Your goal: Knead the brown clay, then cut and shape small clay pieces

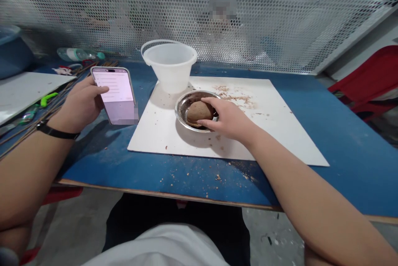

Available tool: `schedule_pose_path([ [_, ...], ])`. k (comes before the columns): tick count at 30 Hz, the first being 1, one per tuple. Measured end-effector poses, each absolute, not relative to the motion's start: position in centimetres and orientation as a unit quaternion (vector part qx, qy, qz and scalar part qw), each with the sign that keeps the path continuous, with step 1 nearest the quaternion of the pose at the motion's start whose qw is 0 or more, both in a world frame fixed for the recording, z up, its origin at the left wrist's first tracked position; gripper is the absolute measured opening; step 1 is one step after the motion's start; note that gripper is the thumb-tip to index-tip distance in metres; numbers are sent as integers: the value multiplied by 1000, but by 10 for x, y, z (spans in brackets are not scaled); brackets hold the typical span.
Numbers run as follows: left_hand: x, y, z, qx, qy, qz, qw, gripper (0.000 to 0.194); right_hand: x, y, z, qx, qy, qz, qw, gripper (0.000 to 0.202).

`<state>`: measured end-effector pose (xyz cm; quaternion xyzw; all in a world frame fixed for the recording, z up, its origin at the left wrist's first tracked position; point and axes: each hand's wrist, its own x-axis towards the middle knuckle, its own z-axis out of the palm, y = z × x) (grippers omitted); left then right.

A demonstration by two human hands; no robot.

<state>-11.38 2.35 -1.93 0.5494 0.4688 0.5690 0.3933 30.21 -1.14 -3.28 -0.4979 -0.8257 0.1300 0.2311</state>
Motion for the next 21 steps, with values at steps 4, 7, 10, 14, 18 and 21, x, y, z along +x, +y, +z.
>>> schedule_pose_path([
  [4,-115,24,-22,633,452,533,333,71,302,-11,-32,-495,-827,132,232,71],
  [7,-113,26,-26,658,457,529,280,81,301,-11,-32,-491,-829,131,235,73],
  [10,-112,31,-31,654,458,544,257,90,301,-12,-32,-493,-828,129,233,73],
  [14,-115,41,-37,616,430,580,316,72,301,-11,-32,-495,-828,126,231,72],
  [18,-117,45,-39,582,402,598,376,58,302,-10,-34,-494,-828,128,234,71],
  [21,-116,43,-37,587,411,595,364,60,302,-10,-34,-493,-827,131,237,71],
])
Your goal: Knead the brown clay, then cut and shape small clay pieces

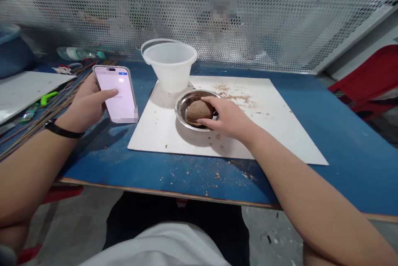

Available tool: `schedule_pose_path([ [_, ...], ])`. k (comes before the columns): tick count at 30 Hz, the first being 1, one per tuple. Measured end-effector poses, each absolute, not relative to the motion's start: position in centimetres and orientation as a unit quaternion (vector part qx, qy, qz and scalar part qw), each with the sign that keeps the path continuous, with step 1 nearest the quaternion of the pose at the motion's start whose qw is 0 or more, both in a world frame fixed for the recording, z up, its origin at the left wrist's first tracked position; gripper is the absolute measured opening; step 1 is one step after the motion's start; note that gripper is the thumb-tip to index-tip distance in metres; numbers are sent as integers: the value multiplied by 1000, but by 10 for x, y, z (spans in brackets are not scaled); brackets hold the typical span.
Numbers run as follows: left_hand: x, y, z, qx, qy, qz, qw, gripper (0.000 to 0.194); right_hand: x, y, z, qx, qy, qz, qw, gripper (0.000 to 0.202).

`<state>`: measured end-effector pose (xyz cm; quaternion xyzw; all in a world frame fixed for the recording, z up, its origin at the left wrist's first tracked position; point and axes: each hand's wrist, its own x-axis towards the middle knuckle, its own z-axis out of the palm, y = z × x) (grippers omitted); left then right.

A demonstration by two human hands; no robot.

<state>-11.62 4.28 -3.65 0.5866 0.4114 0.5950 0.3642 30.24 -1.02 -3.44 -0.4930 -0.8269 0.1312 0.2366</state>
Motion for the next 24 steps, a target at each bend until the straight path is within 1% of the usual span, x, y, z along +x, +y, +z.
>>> schedule_pose_path([
  [6,-116,40,-35,582,423,589,367,51,302,-11,-33,-490,-828,132,237,74],
  [11,-118,41,-34,585,436,572,374,46,302,-11,-33,-490,-827,138,239,71],
  [15,-115,40,-31,559,455,579,381,54,302,-11,-33,-492,-826,137,239,72],
  [20,-115,39,-29,570,466,566,371,73,302,-11,-33,-495,-826,129,237,70],
  [24,-119,41,-31,578,471,558,365,76,302,-11,-33,-491,-828,130,235,71],
])
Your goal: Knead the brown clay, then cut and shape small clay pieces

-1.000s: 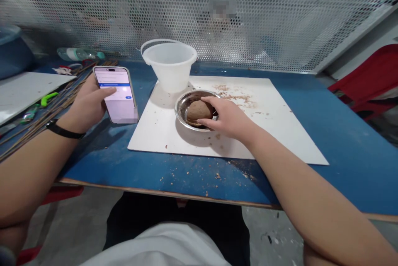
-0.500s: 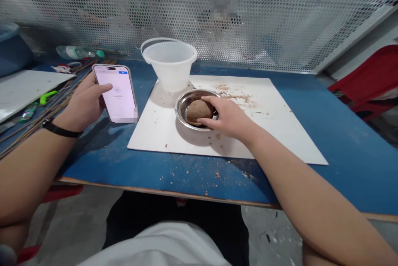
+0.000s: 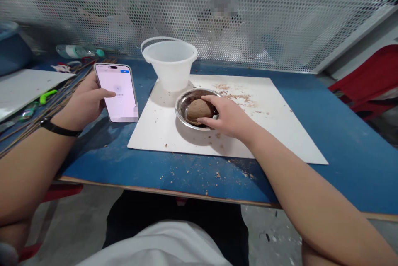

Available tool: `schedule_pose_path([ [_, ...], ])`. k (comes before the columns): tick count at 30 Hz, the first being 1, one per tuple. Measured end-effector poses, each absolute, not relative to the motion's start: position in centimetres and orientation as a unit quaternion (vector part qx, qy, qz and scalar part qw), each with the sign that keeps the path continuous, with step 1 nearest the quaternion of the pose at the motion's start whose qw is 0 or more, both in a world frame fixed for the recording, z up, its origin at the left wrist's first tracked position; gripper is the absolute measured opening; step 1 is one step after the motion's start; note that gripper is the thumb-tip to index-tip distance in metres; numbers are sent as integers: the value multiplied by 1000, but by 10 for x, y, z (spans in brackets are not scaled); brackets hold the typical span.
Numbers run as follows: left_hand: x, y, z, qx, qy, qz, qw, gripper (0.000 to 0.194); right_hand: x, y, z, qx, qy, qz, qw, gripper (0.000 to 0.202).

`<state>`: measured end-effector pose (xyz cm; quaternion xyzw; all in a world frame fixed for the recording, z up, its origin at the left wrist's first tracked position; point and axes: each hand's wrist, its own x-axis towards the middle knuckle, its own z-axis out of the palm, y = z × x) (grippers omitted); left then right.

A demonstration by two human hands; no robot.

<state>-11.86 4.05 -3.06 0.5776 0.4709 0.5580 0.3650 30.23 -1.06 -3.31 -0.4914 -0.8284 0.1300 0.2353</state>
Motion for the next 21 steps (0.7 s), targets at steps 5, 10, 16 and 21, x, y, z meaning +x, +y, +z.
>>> schedule_pose_path([
  [5,-123,44,-34,589,469,555,353,73,302,-11,-33,-492,-828,126,236,71],
  [10,-126,45,-36,609,458,548,345,75,301,-11,-32,-492,-828,131,235,72],
  [16,-122,43,-33,612,441,551,357,74,302,-12,-32,-489,-828,133,240,68],
  [21,-122,42,-32,611,445,552,352,74,302,-12,-31,-491,-827,135,240,67],
])
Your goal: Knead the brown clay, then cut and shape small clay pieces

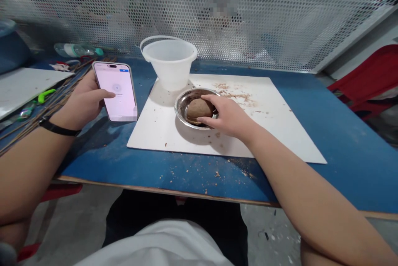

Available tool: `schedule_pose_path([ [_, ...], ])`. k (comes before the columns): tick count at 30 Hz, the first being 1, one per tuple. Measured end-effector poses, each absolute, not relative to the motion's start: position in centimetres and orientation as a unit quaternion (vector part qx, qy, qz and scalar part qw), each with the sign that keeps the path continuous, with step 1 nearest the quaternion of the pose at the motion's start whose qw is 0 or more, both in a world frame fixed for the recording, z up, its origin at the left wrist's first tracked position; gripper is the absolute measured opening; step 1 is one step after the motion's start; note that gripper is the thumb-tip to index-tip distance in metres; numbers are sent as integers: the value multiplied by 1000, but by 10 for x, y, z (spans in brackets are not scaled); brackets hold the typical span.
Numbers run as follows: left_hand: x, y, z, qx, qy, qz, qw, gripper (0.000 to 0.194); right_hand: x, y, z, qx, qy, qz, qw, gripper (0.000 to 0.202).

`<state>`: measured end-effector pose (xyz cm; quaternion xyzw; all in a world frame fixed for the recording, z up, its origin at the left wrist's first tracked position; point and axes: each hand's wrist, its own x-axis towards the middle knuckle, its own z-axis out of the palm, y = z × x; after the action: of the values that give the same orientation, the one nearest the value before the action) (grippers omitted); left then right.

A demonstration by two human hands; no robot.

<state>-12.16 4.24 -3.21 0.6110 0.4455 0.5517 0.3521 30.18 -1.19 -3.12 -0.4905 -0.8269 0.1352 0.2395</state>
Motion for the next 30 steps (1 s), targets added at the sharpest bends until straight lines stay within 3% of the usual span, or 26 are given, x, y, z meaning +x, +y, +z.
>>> schedule_pose_path([
  [30,-122,42,-30,603,454,559,344,71,300,-10,-34,-486,-827,136,247,68],
])
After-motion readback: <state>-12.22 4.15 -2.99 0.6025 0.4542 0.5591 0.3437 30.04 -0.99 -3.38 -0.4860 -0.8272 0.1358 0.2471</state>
